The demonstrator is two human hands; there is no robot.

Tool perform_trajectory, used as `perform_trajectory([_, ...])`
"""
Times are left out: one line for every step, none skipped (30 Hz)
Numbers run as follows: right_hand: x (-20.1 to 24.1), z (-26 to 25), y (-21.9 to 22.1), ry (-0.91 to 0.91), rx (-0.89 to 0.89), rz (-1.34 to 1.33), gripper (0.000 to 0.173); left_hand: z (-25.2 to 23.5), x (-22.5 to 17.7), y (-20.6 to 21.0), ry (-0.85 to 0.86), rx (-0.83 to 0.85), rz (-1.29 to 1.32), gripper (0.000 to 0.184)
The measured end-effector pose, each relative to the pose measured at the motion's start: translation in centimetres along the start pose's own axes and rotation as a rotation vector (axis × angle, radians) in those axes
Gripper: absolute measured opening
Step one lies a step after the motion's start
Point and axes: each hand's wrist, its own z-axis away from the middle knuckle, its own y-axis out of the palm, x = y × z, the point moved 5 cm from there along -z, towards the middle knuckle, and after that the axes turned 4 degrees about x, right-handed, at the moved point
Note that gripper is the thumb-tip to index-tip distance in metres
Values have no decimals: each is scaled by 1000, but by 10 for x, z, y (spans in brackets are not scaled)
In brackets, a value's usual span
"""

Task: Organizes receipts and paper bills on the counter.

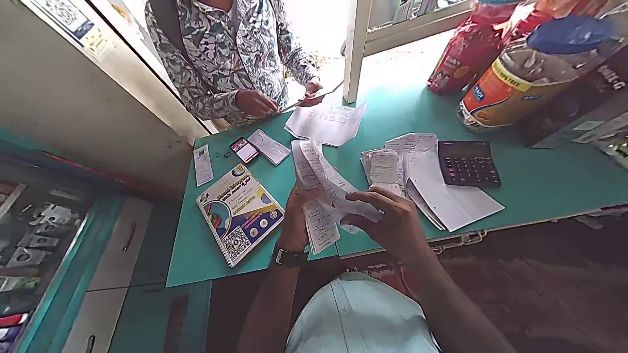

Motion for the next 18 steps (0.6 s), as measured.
perform_trajectory([-2,-1,-3,5,-2,-21,45,2,-4,0,36,-89,20,28])
perform_trajectory([-5,-1,-5,13,-3,-47,49,3,-7,-2,74,-135,57,31])
perform_trajectory([-9,-1,-8,22,-9,-62,49,3,-9,-6,108,-158,74,36])
perform_trajectory([-12,-1,-11,34,-11,-71,44,3,-10,-10,132,-170,85,39])
perform_trajectory([-15,0,-14,46,-6,-68,38,2,-9,-13,145,-170,94,40])
perform_trajectory([-17,0,-15,51,1,-58,33,1,-9,-15,151,-166,98,40])
perform_trajectory([-17,1,-16,54,11,-41,32,2,-8,-16,152,-173,92,40])
perform_trajectory([-18,2,-16,56,19,-26,33,2,-9,-16,156,-188,73,41])
perform_trajectory([-18,2,-16,56,25,-20,35,2,-9,-15,164,-207,50,42])
perform_trajectory([-18,3,-16,50,30,-25,35,2,-10,-15,176,-224,28,42])
perform_trajectory([-18,3,-16,44,33,-36,34,2,-10,-15,189,-232,7,42])
perform_trajectory([-18,3,-16,39,35,-49,32,2,-11,-15,193,-230,-4,43])
perform_trajectory([-19,3,-15,36,35,-56,29,2,-10,-14,186,-216,-3,42])
perform_trajectory([-19,3,-15,35,30,-54,26,1,-9,-13,169,-192,2,41])
perform_trajectory([-18,3,-15,39,21,-43,23,2,-8,-9,142,-158,10,40])
perform_trajectory([-17,2,-15,45,8,-21,22,3,-7,-3,113,-126,6,37])
perform_trajectory([-14,0,-14,43,-10,5,21,3,-7,3,86,-94,-12,33])
perform_trajectory([-11,0,-12,34,-29,26,21,5,-6,8,59,-64,-47,28])
